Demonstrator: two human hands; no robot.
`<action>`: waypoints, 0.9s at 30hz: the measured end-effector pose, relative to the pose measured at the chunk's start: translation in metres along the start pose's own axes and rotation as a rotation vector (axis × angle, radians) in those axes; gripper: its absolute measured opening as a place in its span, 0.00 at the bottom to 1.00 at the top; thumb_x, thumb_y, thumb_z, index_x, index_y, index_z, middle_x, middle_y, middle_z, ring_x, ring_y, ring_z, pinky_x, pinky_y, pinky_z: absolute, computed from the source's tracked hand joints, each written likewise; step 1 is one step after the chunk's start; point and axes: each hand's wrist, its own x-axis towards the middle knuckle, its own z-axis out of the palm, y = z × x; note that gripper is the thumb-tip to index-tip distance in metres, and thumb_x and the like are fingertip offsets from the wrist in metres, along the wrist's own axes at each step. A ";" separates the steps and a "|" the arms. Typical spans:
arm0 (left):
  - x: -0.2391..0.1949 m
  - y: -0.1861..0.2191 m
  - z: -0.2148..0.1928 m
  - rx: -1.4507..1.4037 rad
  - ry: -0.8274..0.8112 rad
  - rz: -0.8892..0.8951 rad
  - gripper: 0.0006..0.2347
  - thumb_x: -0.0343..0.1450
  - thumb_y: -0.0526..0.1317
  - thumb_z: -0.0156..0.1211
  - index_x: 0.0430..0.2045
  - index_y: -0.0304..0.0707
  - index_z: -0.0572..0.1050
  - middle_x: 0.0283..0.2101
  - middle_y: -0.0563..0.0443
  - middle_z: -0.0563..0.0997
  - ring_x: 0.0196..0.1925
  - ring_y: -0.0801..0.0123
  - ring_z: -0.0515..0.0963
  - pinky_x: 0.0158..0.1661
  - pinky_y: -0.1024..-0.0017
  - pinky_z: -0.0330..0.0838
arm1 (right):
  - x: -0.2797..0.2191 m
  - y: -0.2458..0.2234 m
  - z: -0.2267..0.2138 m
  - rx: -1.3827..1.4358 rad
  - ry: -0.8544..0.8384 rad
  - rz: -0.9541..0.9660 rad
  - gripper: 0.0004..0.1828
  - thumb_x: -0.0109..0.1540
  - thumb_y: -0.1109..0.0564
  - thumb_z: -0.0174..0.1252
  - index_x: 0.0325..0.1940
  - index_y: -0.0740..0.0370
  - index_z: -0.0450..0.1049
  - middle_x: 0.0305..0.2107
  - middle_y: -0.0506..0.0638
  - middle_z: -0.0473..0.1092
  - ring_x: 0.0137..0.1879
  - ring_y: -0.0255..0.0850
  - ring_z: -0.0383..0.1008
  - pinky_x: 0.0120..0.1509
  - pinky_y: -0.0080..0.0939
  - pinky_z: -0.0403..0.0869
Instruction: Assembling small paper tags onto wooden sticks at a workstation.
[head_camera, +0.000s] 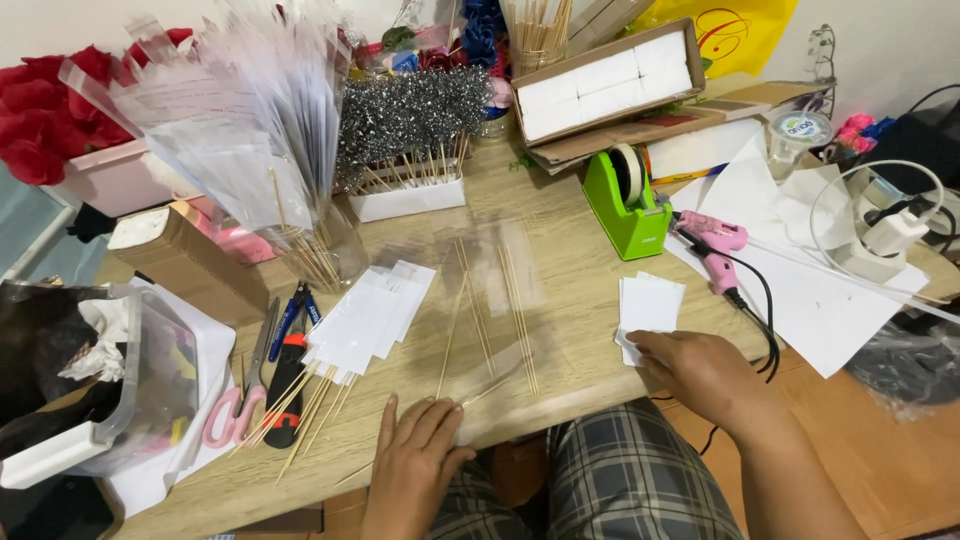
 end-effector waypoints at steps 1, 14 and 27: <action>0.000 0.000 0.001 -0.001 0.003 0.002 0.23 0.63 0.48 0.71 0.50 0.42 0.76 0.54 0.53 0.79 0.59 0.60 0.73 0.68 0.42 0.47 | -0.002 -0.003 -0.002 -0.003 0.003 0.001 0.22 0.64 0.45 0.52 0.63 0.43 0.70 0.42 0.51 0.78 0.46 0.56 0.77 0.41 0.55 0.72; -0.003 0.008 0.003 0.027 0.123 -0.026 0.11 0.69 0.32 0.58 0.42 0.44 0.81 0.48 0.54 0.83 0.53 0.60 0.78 0.66 0.47 0.55 | -0.019 -0.032 -0.026 0.109 0.087 0.194 0.25 0.58 0.39 0.59 0.58 0.42 0.70 0.46 0.44 0.73 0.49 0.47 0.75 0.44 0.50 0.71; 0.014 0.026 -0.020 0.093 0.393 -0.080 0.09 0.70 0.30 0.59 0.40 0.42 0.80 0.43 0.53 0.84 0.50 0.63 0.82 0.65 0.55 0.63 | -0.006 -0.048 -0.029 0.009 -0.010 0.336 0.30 0.61 0.28 0.47 0.64 0.39 0.66 0.42 0.50 0.74 0.46 0.51 0.76 0.41 0.52 0.76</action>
